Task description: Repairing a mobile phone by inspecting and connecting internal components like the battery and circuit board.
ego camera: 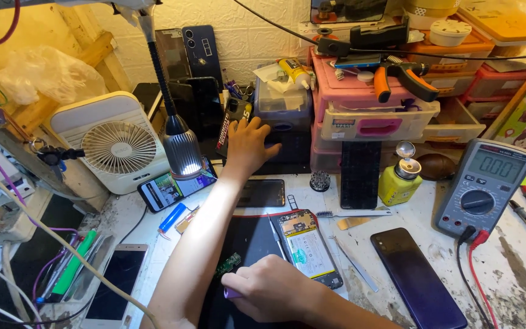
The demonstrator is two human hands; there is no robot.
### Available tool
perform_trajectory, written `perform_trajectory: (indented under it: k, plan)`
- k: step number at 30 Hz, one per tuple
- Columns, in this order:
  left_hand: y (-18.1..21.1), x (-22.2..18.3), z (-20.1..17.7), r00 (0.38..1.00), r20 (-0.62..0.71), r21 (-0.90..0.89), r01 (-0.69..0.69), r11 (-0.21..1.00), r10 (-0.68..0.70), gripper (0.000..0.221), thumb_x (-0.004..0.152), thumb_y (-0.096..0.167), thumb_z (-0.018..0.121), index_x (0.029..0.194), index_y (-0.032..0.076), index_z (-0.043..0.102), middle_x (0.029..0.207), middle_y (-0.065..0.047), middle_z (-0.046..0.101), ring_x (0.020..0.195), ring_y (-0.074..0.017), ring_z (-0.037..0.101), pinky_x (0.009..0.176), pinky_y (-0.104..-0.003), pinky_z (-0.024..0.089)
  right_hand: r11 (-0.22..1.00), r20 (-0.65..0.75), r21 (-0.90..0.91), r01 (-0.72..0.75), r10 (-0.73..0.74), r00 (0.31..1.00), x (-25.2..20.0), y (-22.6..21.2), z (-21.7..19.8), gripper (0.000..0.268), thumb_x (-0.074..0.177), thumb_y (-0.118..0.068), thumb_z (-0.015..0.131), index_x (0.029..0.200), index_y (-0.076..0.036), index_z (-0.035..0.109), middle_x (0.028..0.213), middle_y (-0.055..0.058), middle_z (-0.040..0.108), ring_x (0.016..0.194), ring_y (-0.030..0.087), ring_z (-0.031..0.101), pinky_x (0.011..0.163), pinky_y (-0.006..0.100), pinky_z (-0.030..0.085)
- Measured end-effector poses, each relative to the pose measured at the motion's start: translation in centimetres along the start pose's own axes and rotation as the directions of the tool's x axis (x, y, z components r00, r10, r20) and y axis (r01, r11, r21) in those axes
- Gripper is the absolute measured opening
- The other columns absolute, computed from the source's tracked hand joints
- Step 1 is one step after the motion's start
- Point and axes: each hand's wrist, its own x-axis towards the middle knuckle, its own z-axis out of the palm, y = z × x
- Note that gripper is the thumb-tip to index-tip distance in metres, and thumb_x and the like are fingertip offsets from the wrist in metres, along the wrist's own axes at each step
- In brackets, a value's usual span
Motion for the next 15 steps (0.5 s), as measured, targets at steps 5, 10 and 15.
perform_trajectory:
  k: [5, 10, 15]
  plan:
    - [-1.5, -0.4, 0.0, 0.995, 0.075, -0.136, -0.057, 0.989, 0.068, 0.034, 0.077, 0.006, 0.068, 0.109, 0.015, 0.073, 0.113, -0.006, 0.064, 0.102, -0.0343, 0.058, 0.102, -0.060, 0.040, 0.999, 0.056, 0.049, -0.007, 0.004, 0.998, 0.2, -0.1, -0.4, 0.013, 0.104, -0.019, 0.058, 0.100, -0.007, 0.062, 0.075, 0.011, 0.066, 0.058, 0.033, 0.065, 0.046, 0.043, 0.046]
    - [0.2, -0.4, 1.0, 0.997, -0.061, -0.007, -0.044, 0.999, 0.043, 0.035, 0.080, 0.046, 0.078, 0.101, 0.018, 0.071, 0.103, -0.005, 0.062, 0.093, -0.0315, 0.058, 0.087, -0.050, 0.044, 0.999, 0.054, 0.048, -0.025, 0.022, 0.998, 0.0, -0.1, 0.1, 0.014, 0.104, -0.020, 0.057, 0.098, -0.008, 0.061, 0.077, 0.012, 0.068, 0.063, 0.038, 0.066, 0.048, 0.048, 0.045]
    - [0.7, -0.2, 0.8, 0.993, -0.118, 0.012, -0.012, 1.000, 0.014, 0.053, 0.082, 0.068, 0.076, 0.093, 0.017, 0.074, 0.100, -0.005, 0.066, 0.092, -0.0321, 0.061, 0.089, -0.051, 0.043, 0.999, 0.032, 0.033, -0.013, 0.012, 0.999, -0.1, 0.0, 0.3, 0.016, 0.103, -0.020, 0.057, 0.093, -0.008, 0.059, 0.078, 0.011, 0.068, 0.063, 0.038, 0.065, 0.048, 0.048, 0.045]
